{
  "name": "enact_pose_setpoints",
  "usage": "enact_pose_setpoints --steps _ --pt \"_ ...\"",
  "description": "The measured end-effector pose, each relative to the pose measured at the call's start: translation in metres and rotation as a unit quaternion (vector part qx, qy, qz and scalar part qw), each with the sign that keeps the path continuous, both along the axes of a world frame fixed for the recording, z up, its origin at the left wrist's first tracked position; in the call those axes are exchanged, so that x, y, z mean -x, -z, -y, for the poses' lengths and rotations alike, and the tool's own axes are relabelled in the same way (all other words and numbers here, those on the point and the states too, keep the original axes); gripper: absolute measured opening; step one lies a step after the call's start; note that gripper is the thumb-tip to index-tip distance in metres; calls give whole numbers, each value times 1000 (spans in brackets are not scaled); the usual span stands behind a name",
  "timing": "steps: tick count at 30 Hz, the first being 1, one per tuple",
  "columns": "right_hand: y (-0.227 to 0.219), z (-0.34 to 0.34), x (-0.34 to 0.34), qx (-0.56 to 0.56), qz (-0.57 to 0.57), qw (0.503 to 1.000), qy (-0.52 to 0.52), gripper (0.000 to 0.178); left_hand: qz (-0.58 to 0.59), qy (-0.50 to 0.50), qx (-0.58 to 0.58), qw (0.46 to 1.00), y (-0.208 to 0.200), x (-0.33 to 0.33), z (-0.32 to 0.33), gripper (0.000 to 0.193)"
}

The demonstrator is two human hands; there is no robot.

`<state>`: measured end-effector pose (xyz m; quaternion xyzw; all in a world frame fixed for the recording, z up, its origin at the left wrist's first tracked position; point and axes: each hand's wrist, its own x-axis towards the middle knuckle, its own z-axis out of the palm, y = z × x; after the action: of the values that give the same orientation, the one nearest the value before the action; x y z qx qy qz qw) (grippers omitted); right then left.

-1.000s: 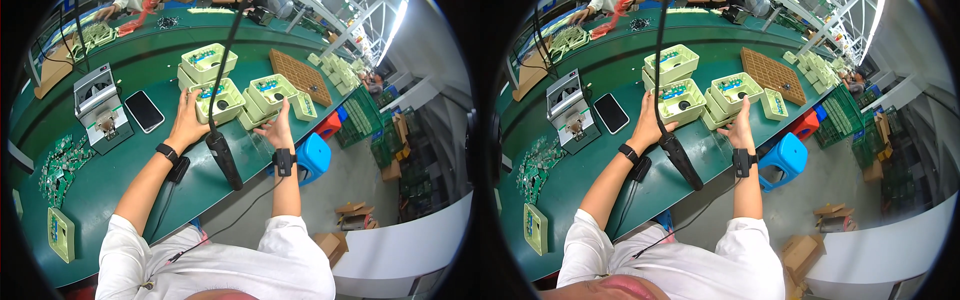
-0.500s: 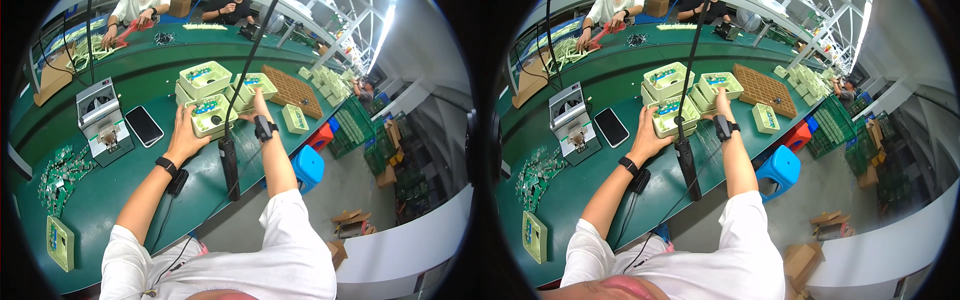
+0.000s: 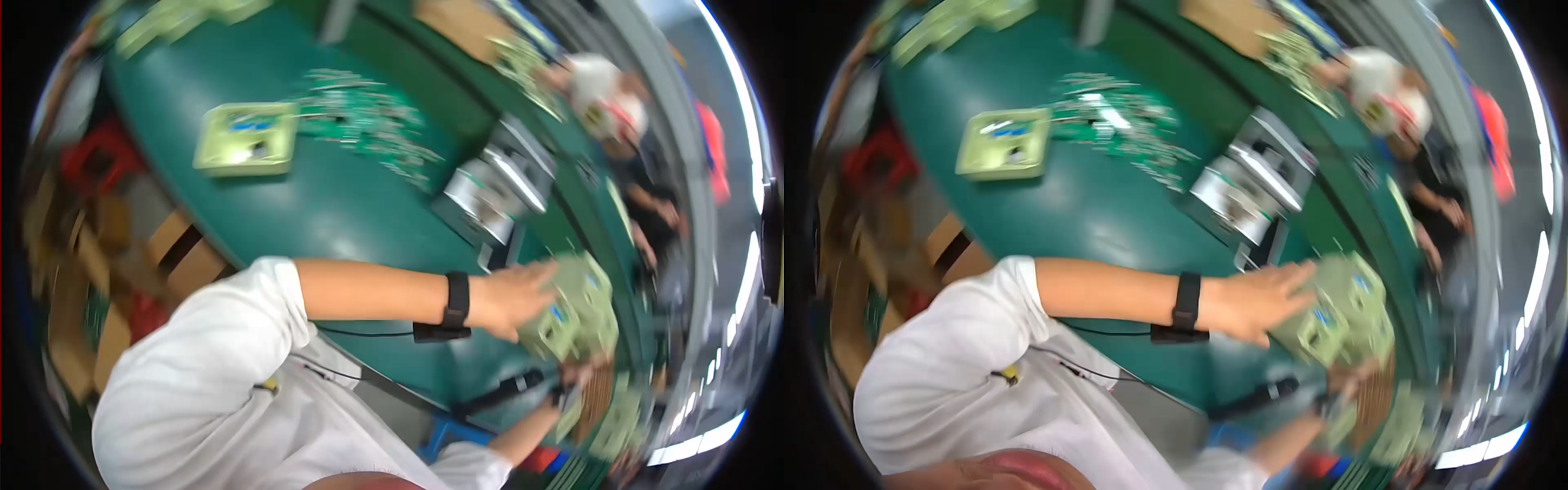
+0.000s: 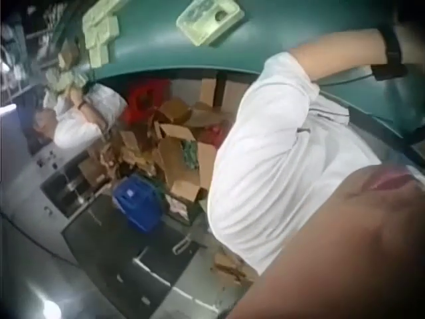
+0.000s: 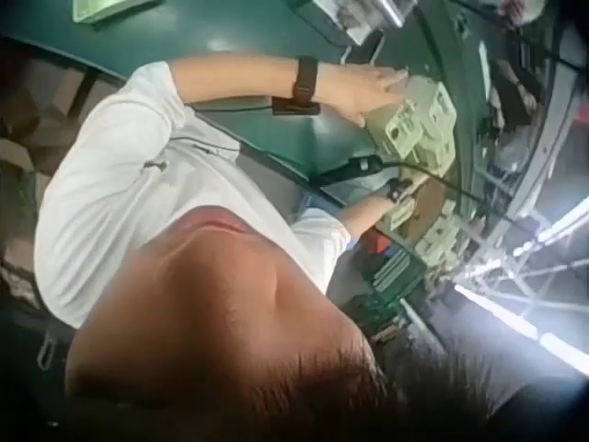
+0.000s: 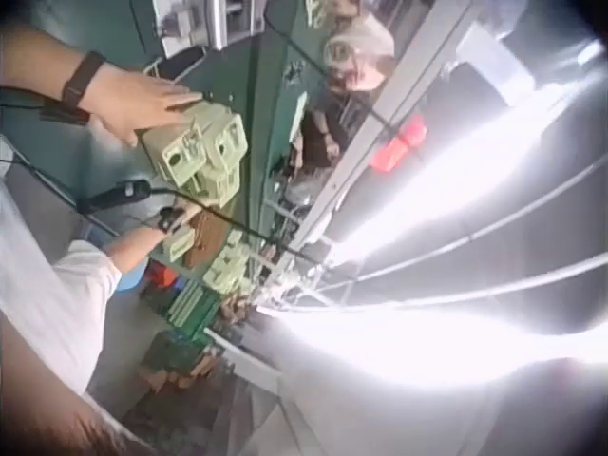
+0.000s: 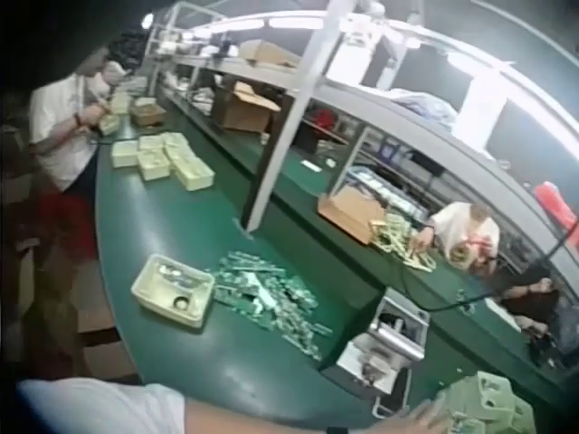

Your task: Assembling electronic circuit boards into plastic housings using an electric screwdriver.

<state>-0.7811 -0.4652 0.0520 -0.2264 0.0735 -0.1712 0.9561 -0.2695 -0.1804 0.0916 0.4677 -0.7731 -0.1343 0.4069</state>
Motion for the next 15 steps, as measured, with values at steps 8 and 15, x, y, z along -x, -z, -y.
enact_pose_setpoints --steps 8,15 --pt "-58 -147 -108 481 -256 490 680 67 187 -486 -21 854 20 -277 -275 76" --pt "-75 -327 -359 749 97 249 607 49 -30 -412 -155 897 79 -307 -334 81"
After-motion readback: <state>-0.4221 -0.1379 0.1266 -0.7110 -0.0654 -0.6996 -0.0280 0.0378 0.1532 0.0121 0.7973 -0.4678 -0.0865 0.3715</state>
